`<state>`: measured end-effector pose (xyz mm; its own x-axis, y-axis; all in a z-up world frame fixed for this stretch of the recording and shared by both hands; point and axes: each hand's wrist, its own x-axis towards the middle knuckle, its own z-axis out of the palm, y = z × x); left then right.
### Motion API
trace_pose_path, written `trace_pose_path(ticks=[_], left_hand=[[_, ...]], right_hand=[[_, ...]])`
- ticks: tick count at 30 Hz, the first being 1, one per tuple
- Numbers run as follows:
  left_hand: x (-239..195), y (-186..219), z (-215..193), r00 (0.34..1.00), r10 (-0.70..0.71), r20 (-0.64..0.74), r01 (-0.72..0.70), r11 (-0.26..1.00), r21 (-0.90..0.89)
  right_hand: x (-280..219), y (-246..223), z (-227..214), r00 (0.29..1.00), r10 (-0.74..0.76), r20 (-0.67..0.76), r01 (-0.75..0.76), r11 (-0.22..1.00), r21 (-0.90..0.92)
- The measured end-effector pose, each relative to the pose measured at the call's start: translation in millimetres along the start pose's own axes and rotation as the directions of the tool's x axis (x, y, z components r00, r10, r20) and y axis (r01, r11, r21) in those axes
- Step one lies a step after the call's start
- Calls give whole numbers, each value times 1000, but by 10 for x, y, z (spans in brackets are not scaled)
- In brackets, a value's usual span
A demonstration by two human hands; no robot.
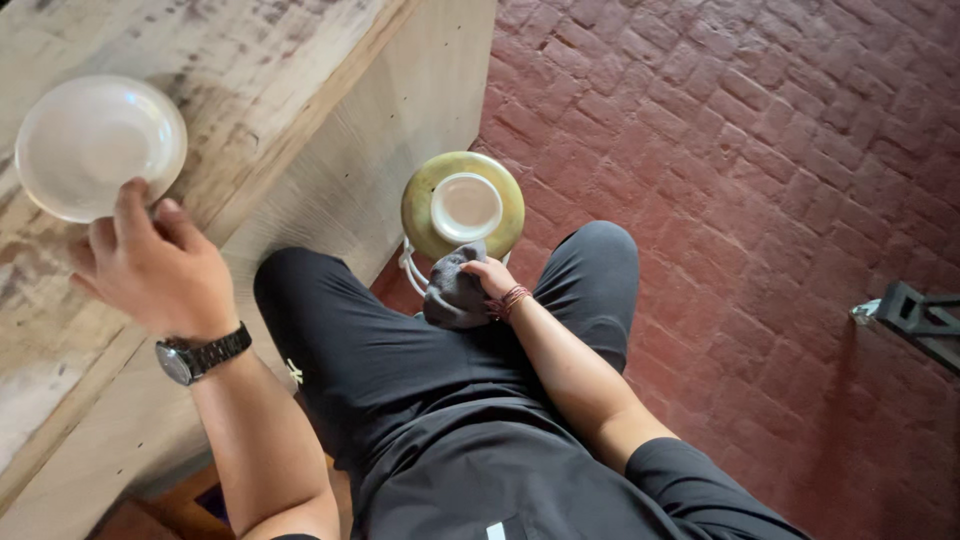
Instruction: The person sits cross-legged on the floor and wipes a stack of white ceramic bowls with a dark cloth. They pick up each bowl individually, wipe the interior and exterior surfaces, and place the cleaned bowl onto a small stool. The person repeats this process for multiple bowls throughout the video.
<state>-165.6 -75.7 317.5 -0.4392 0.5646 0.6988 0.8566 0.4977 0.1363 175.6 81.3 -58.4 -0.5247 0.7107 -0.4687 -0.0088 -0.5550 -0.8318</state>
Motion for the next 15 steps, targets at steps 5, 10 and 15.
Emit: trace_pose_path(ticks=[5, 10, 15], left_hand=[[46, 20, 29, 996, -89, -1, 89, 996, -17], [120, 74, -120, 979, -1, -206, -59, 956, -287], [92, 115, -97, 959, -25, -282, -81, 930, -358]], right_hand=[[-4, 2, -13, 999, -33, -41, 31, 999, -38], [-81, -24, -35, 992, -92, -83, 75, 980, -186], [-56, -73, -30, 997, -3, -72, -1, 999, -54]])
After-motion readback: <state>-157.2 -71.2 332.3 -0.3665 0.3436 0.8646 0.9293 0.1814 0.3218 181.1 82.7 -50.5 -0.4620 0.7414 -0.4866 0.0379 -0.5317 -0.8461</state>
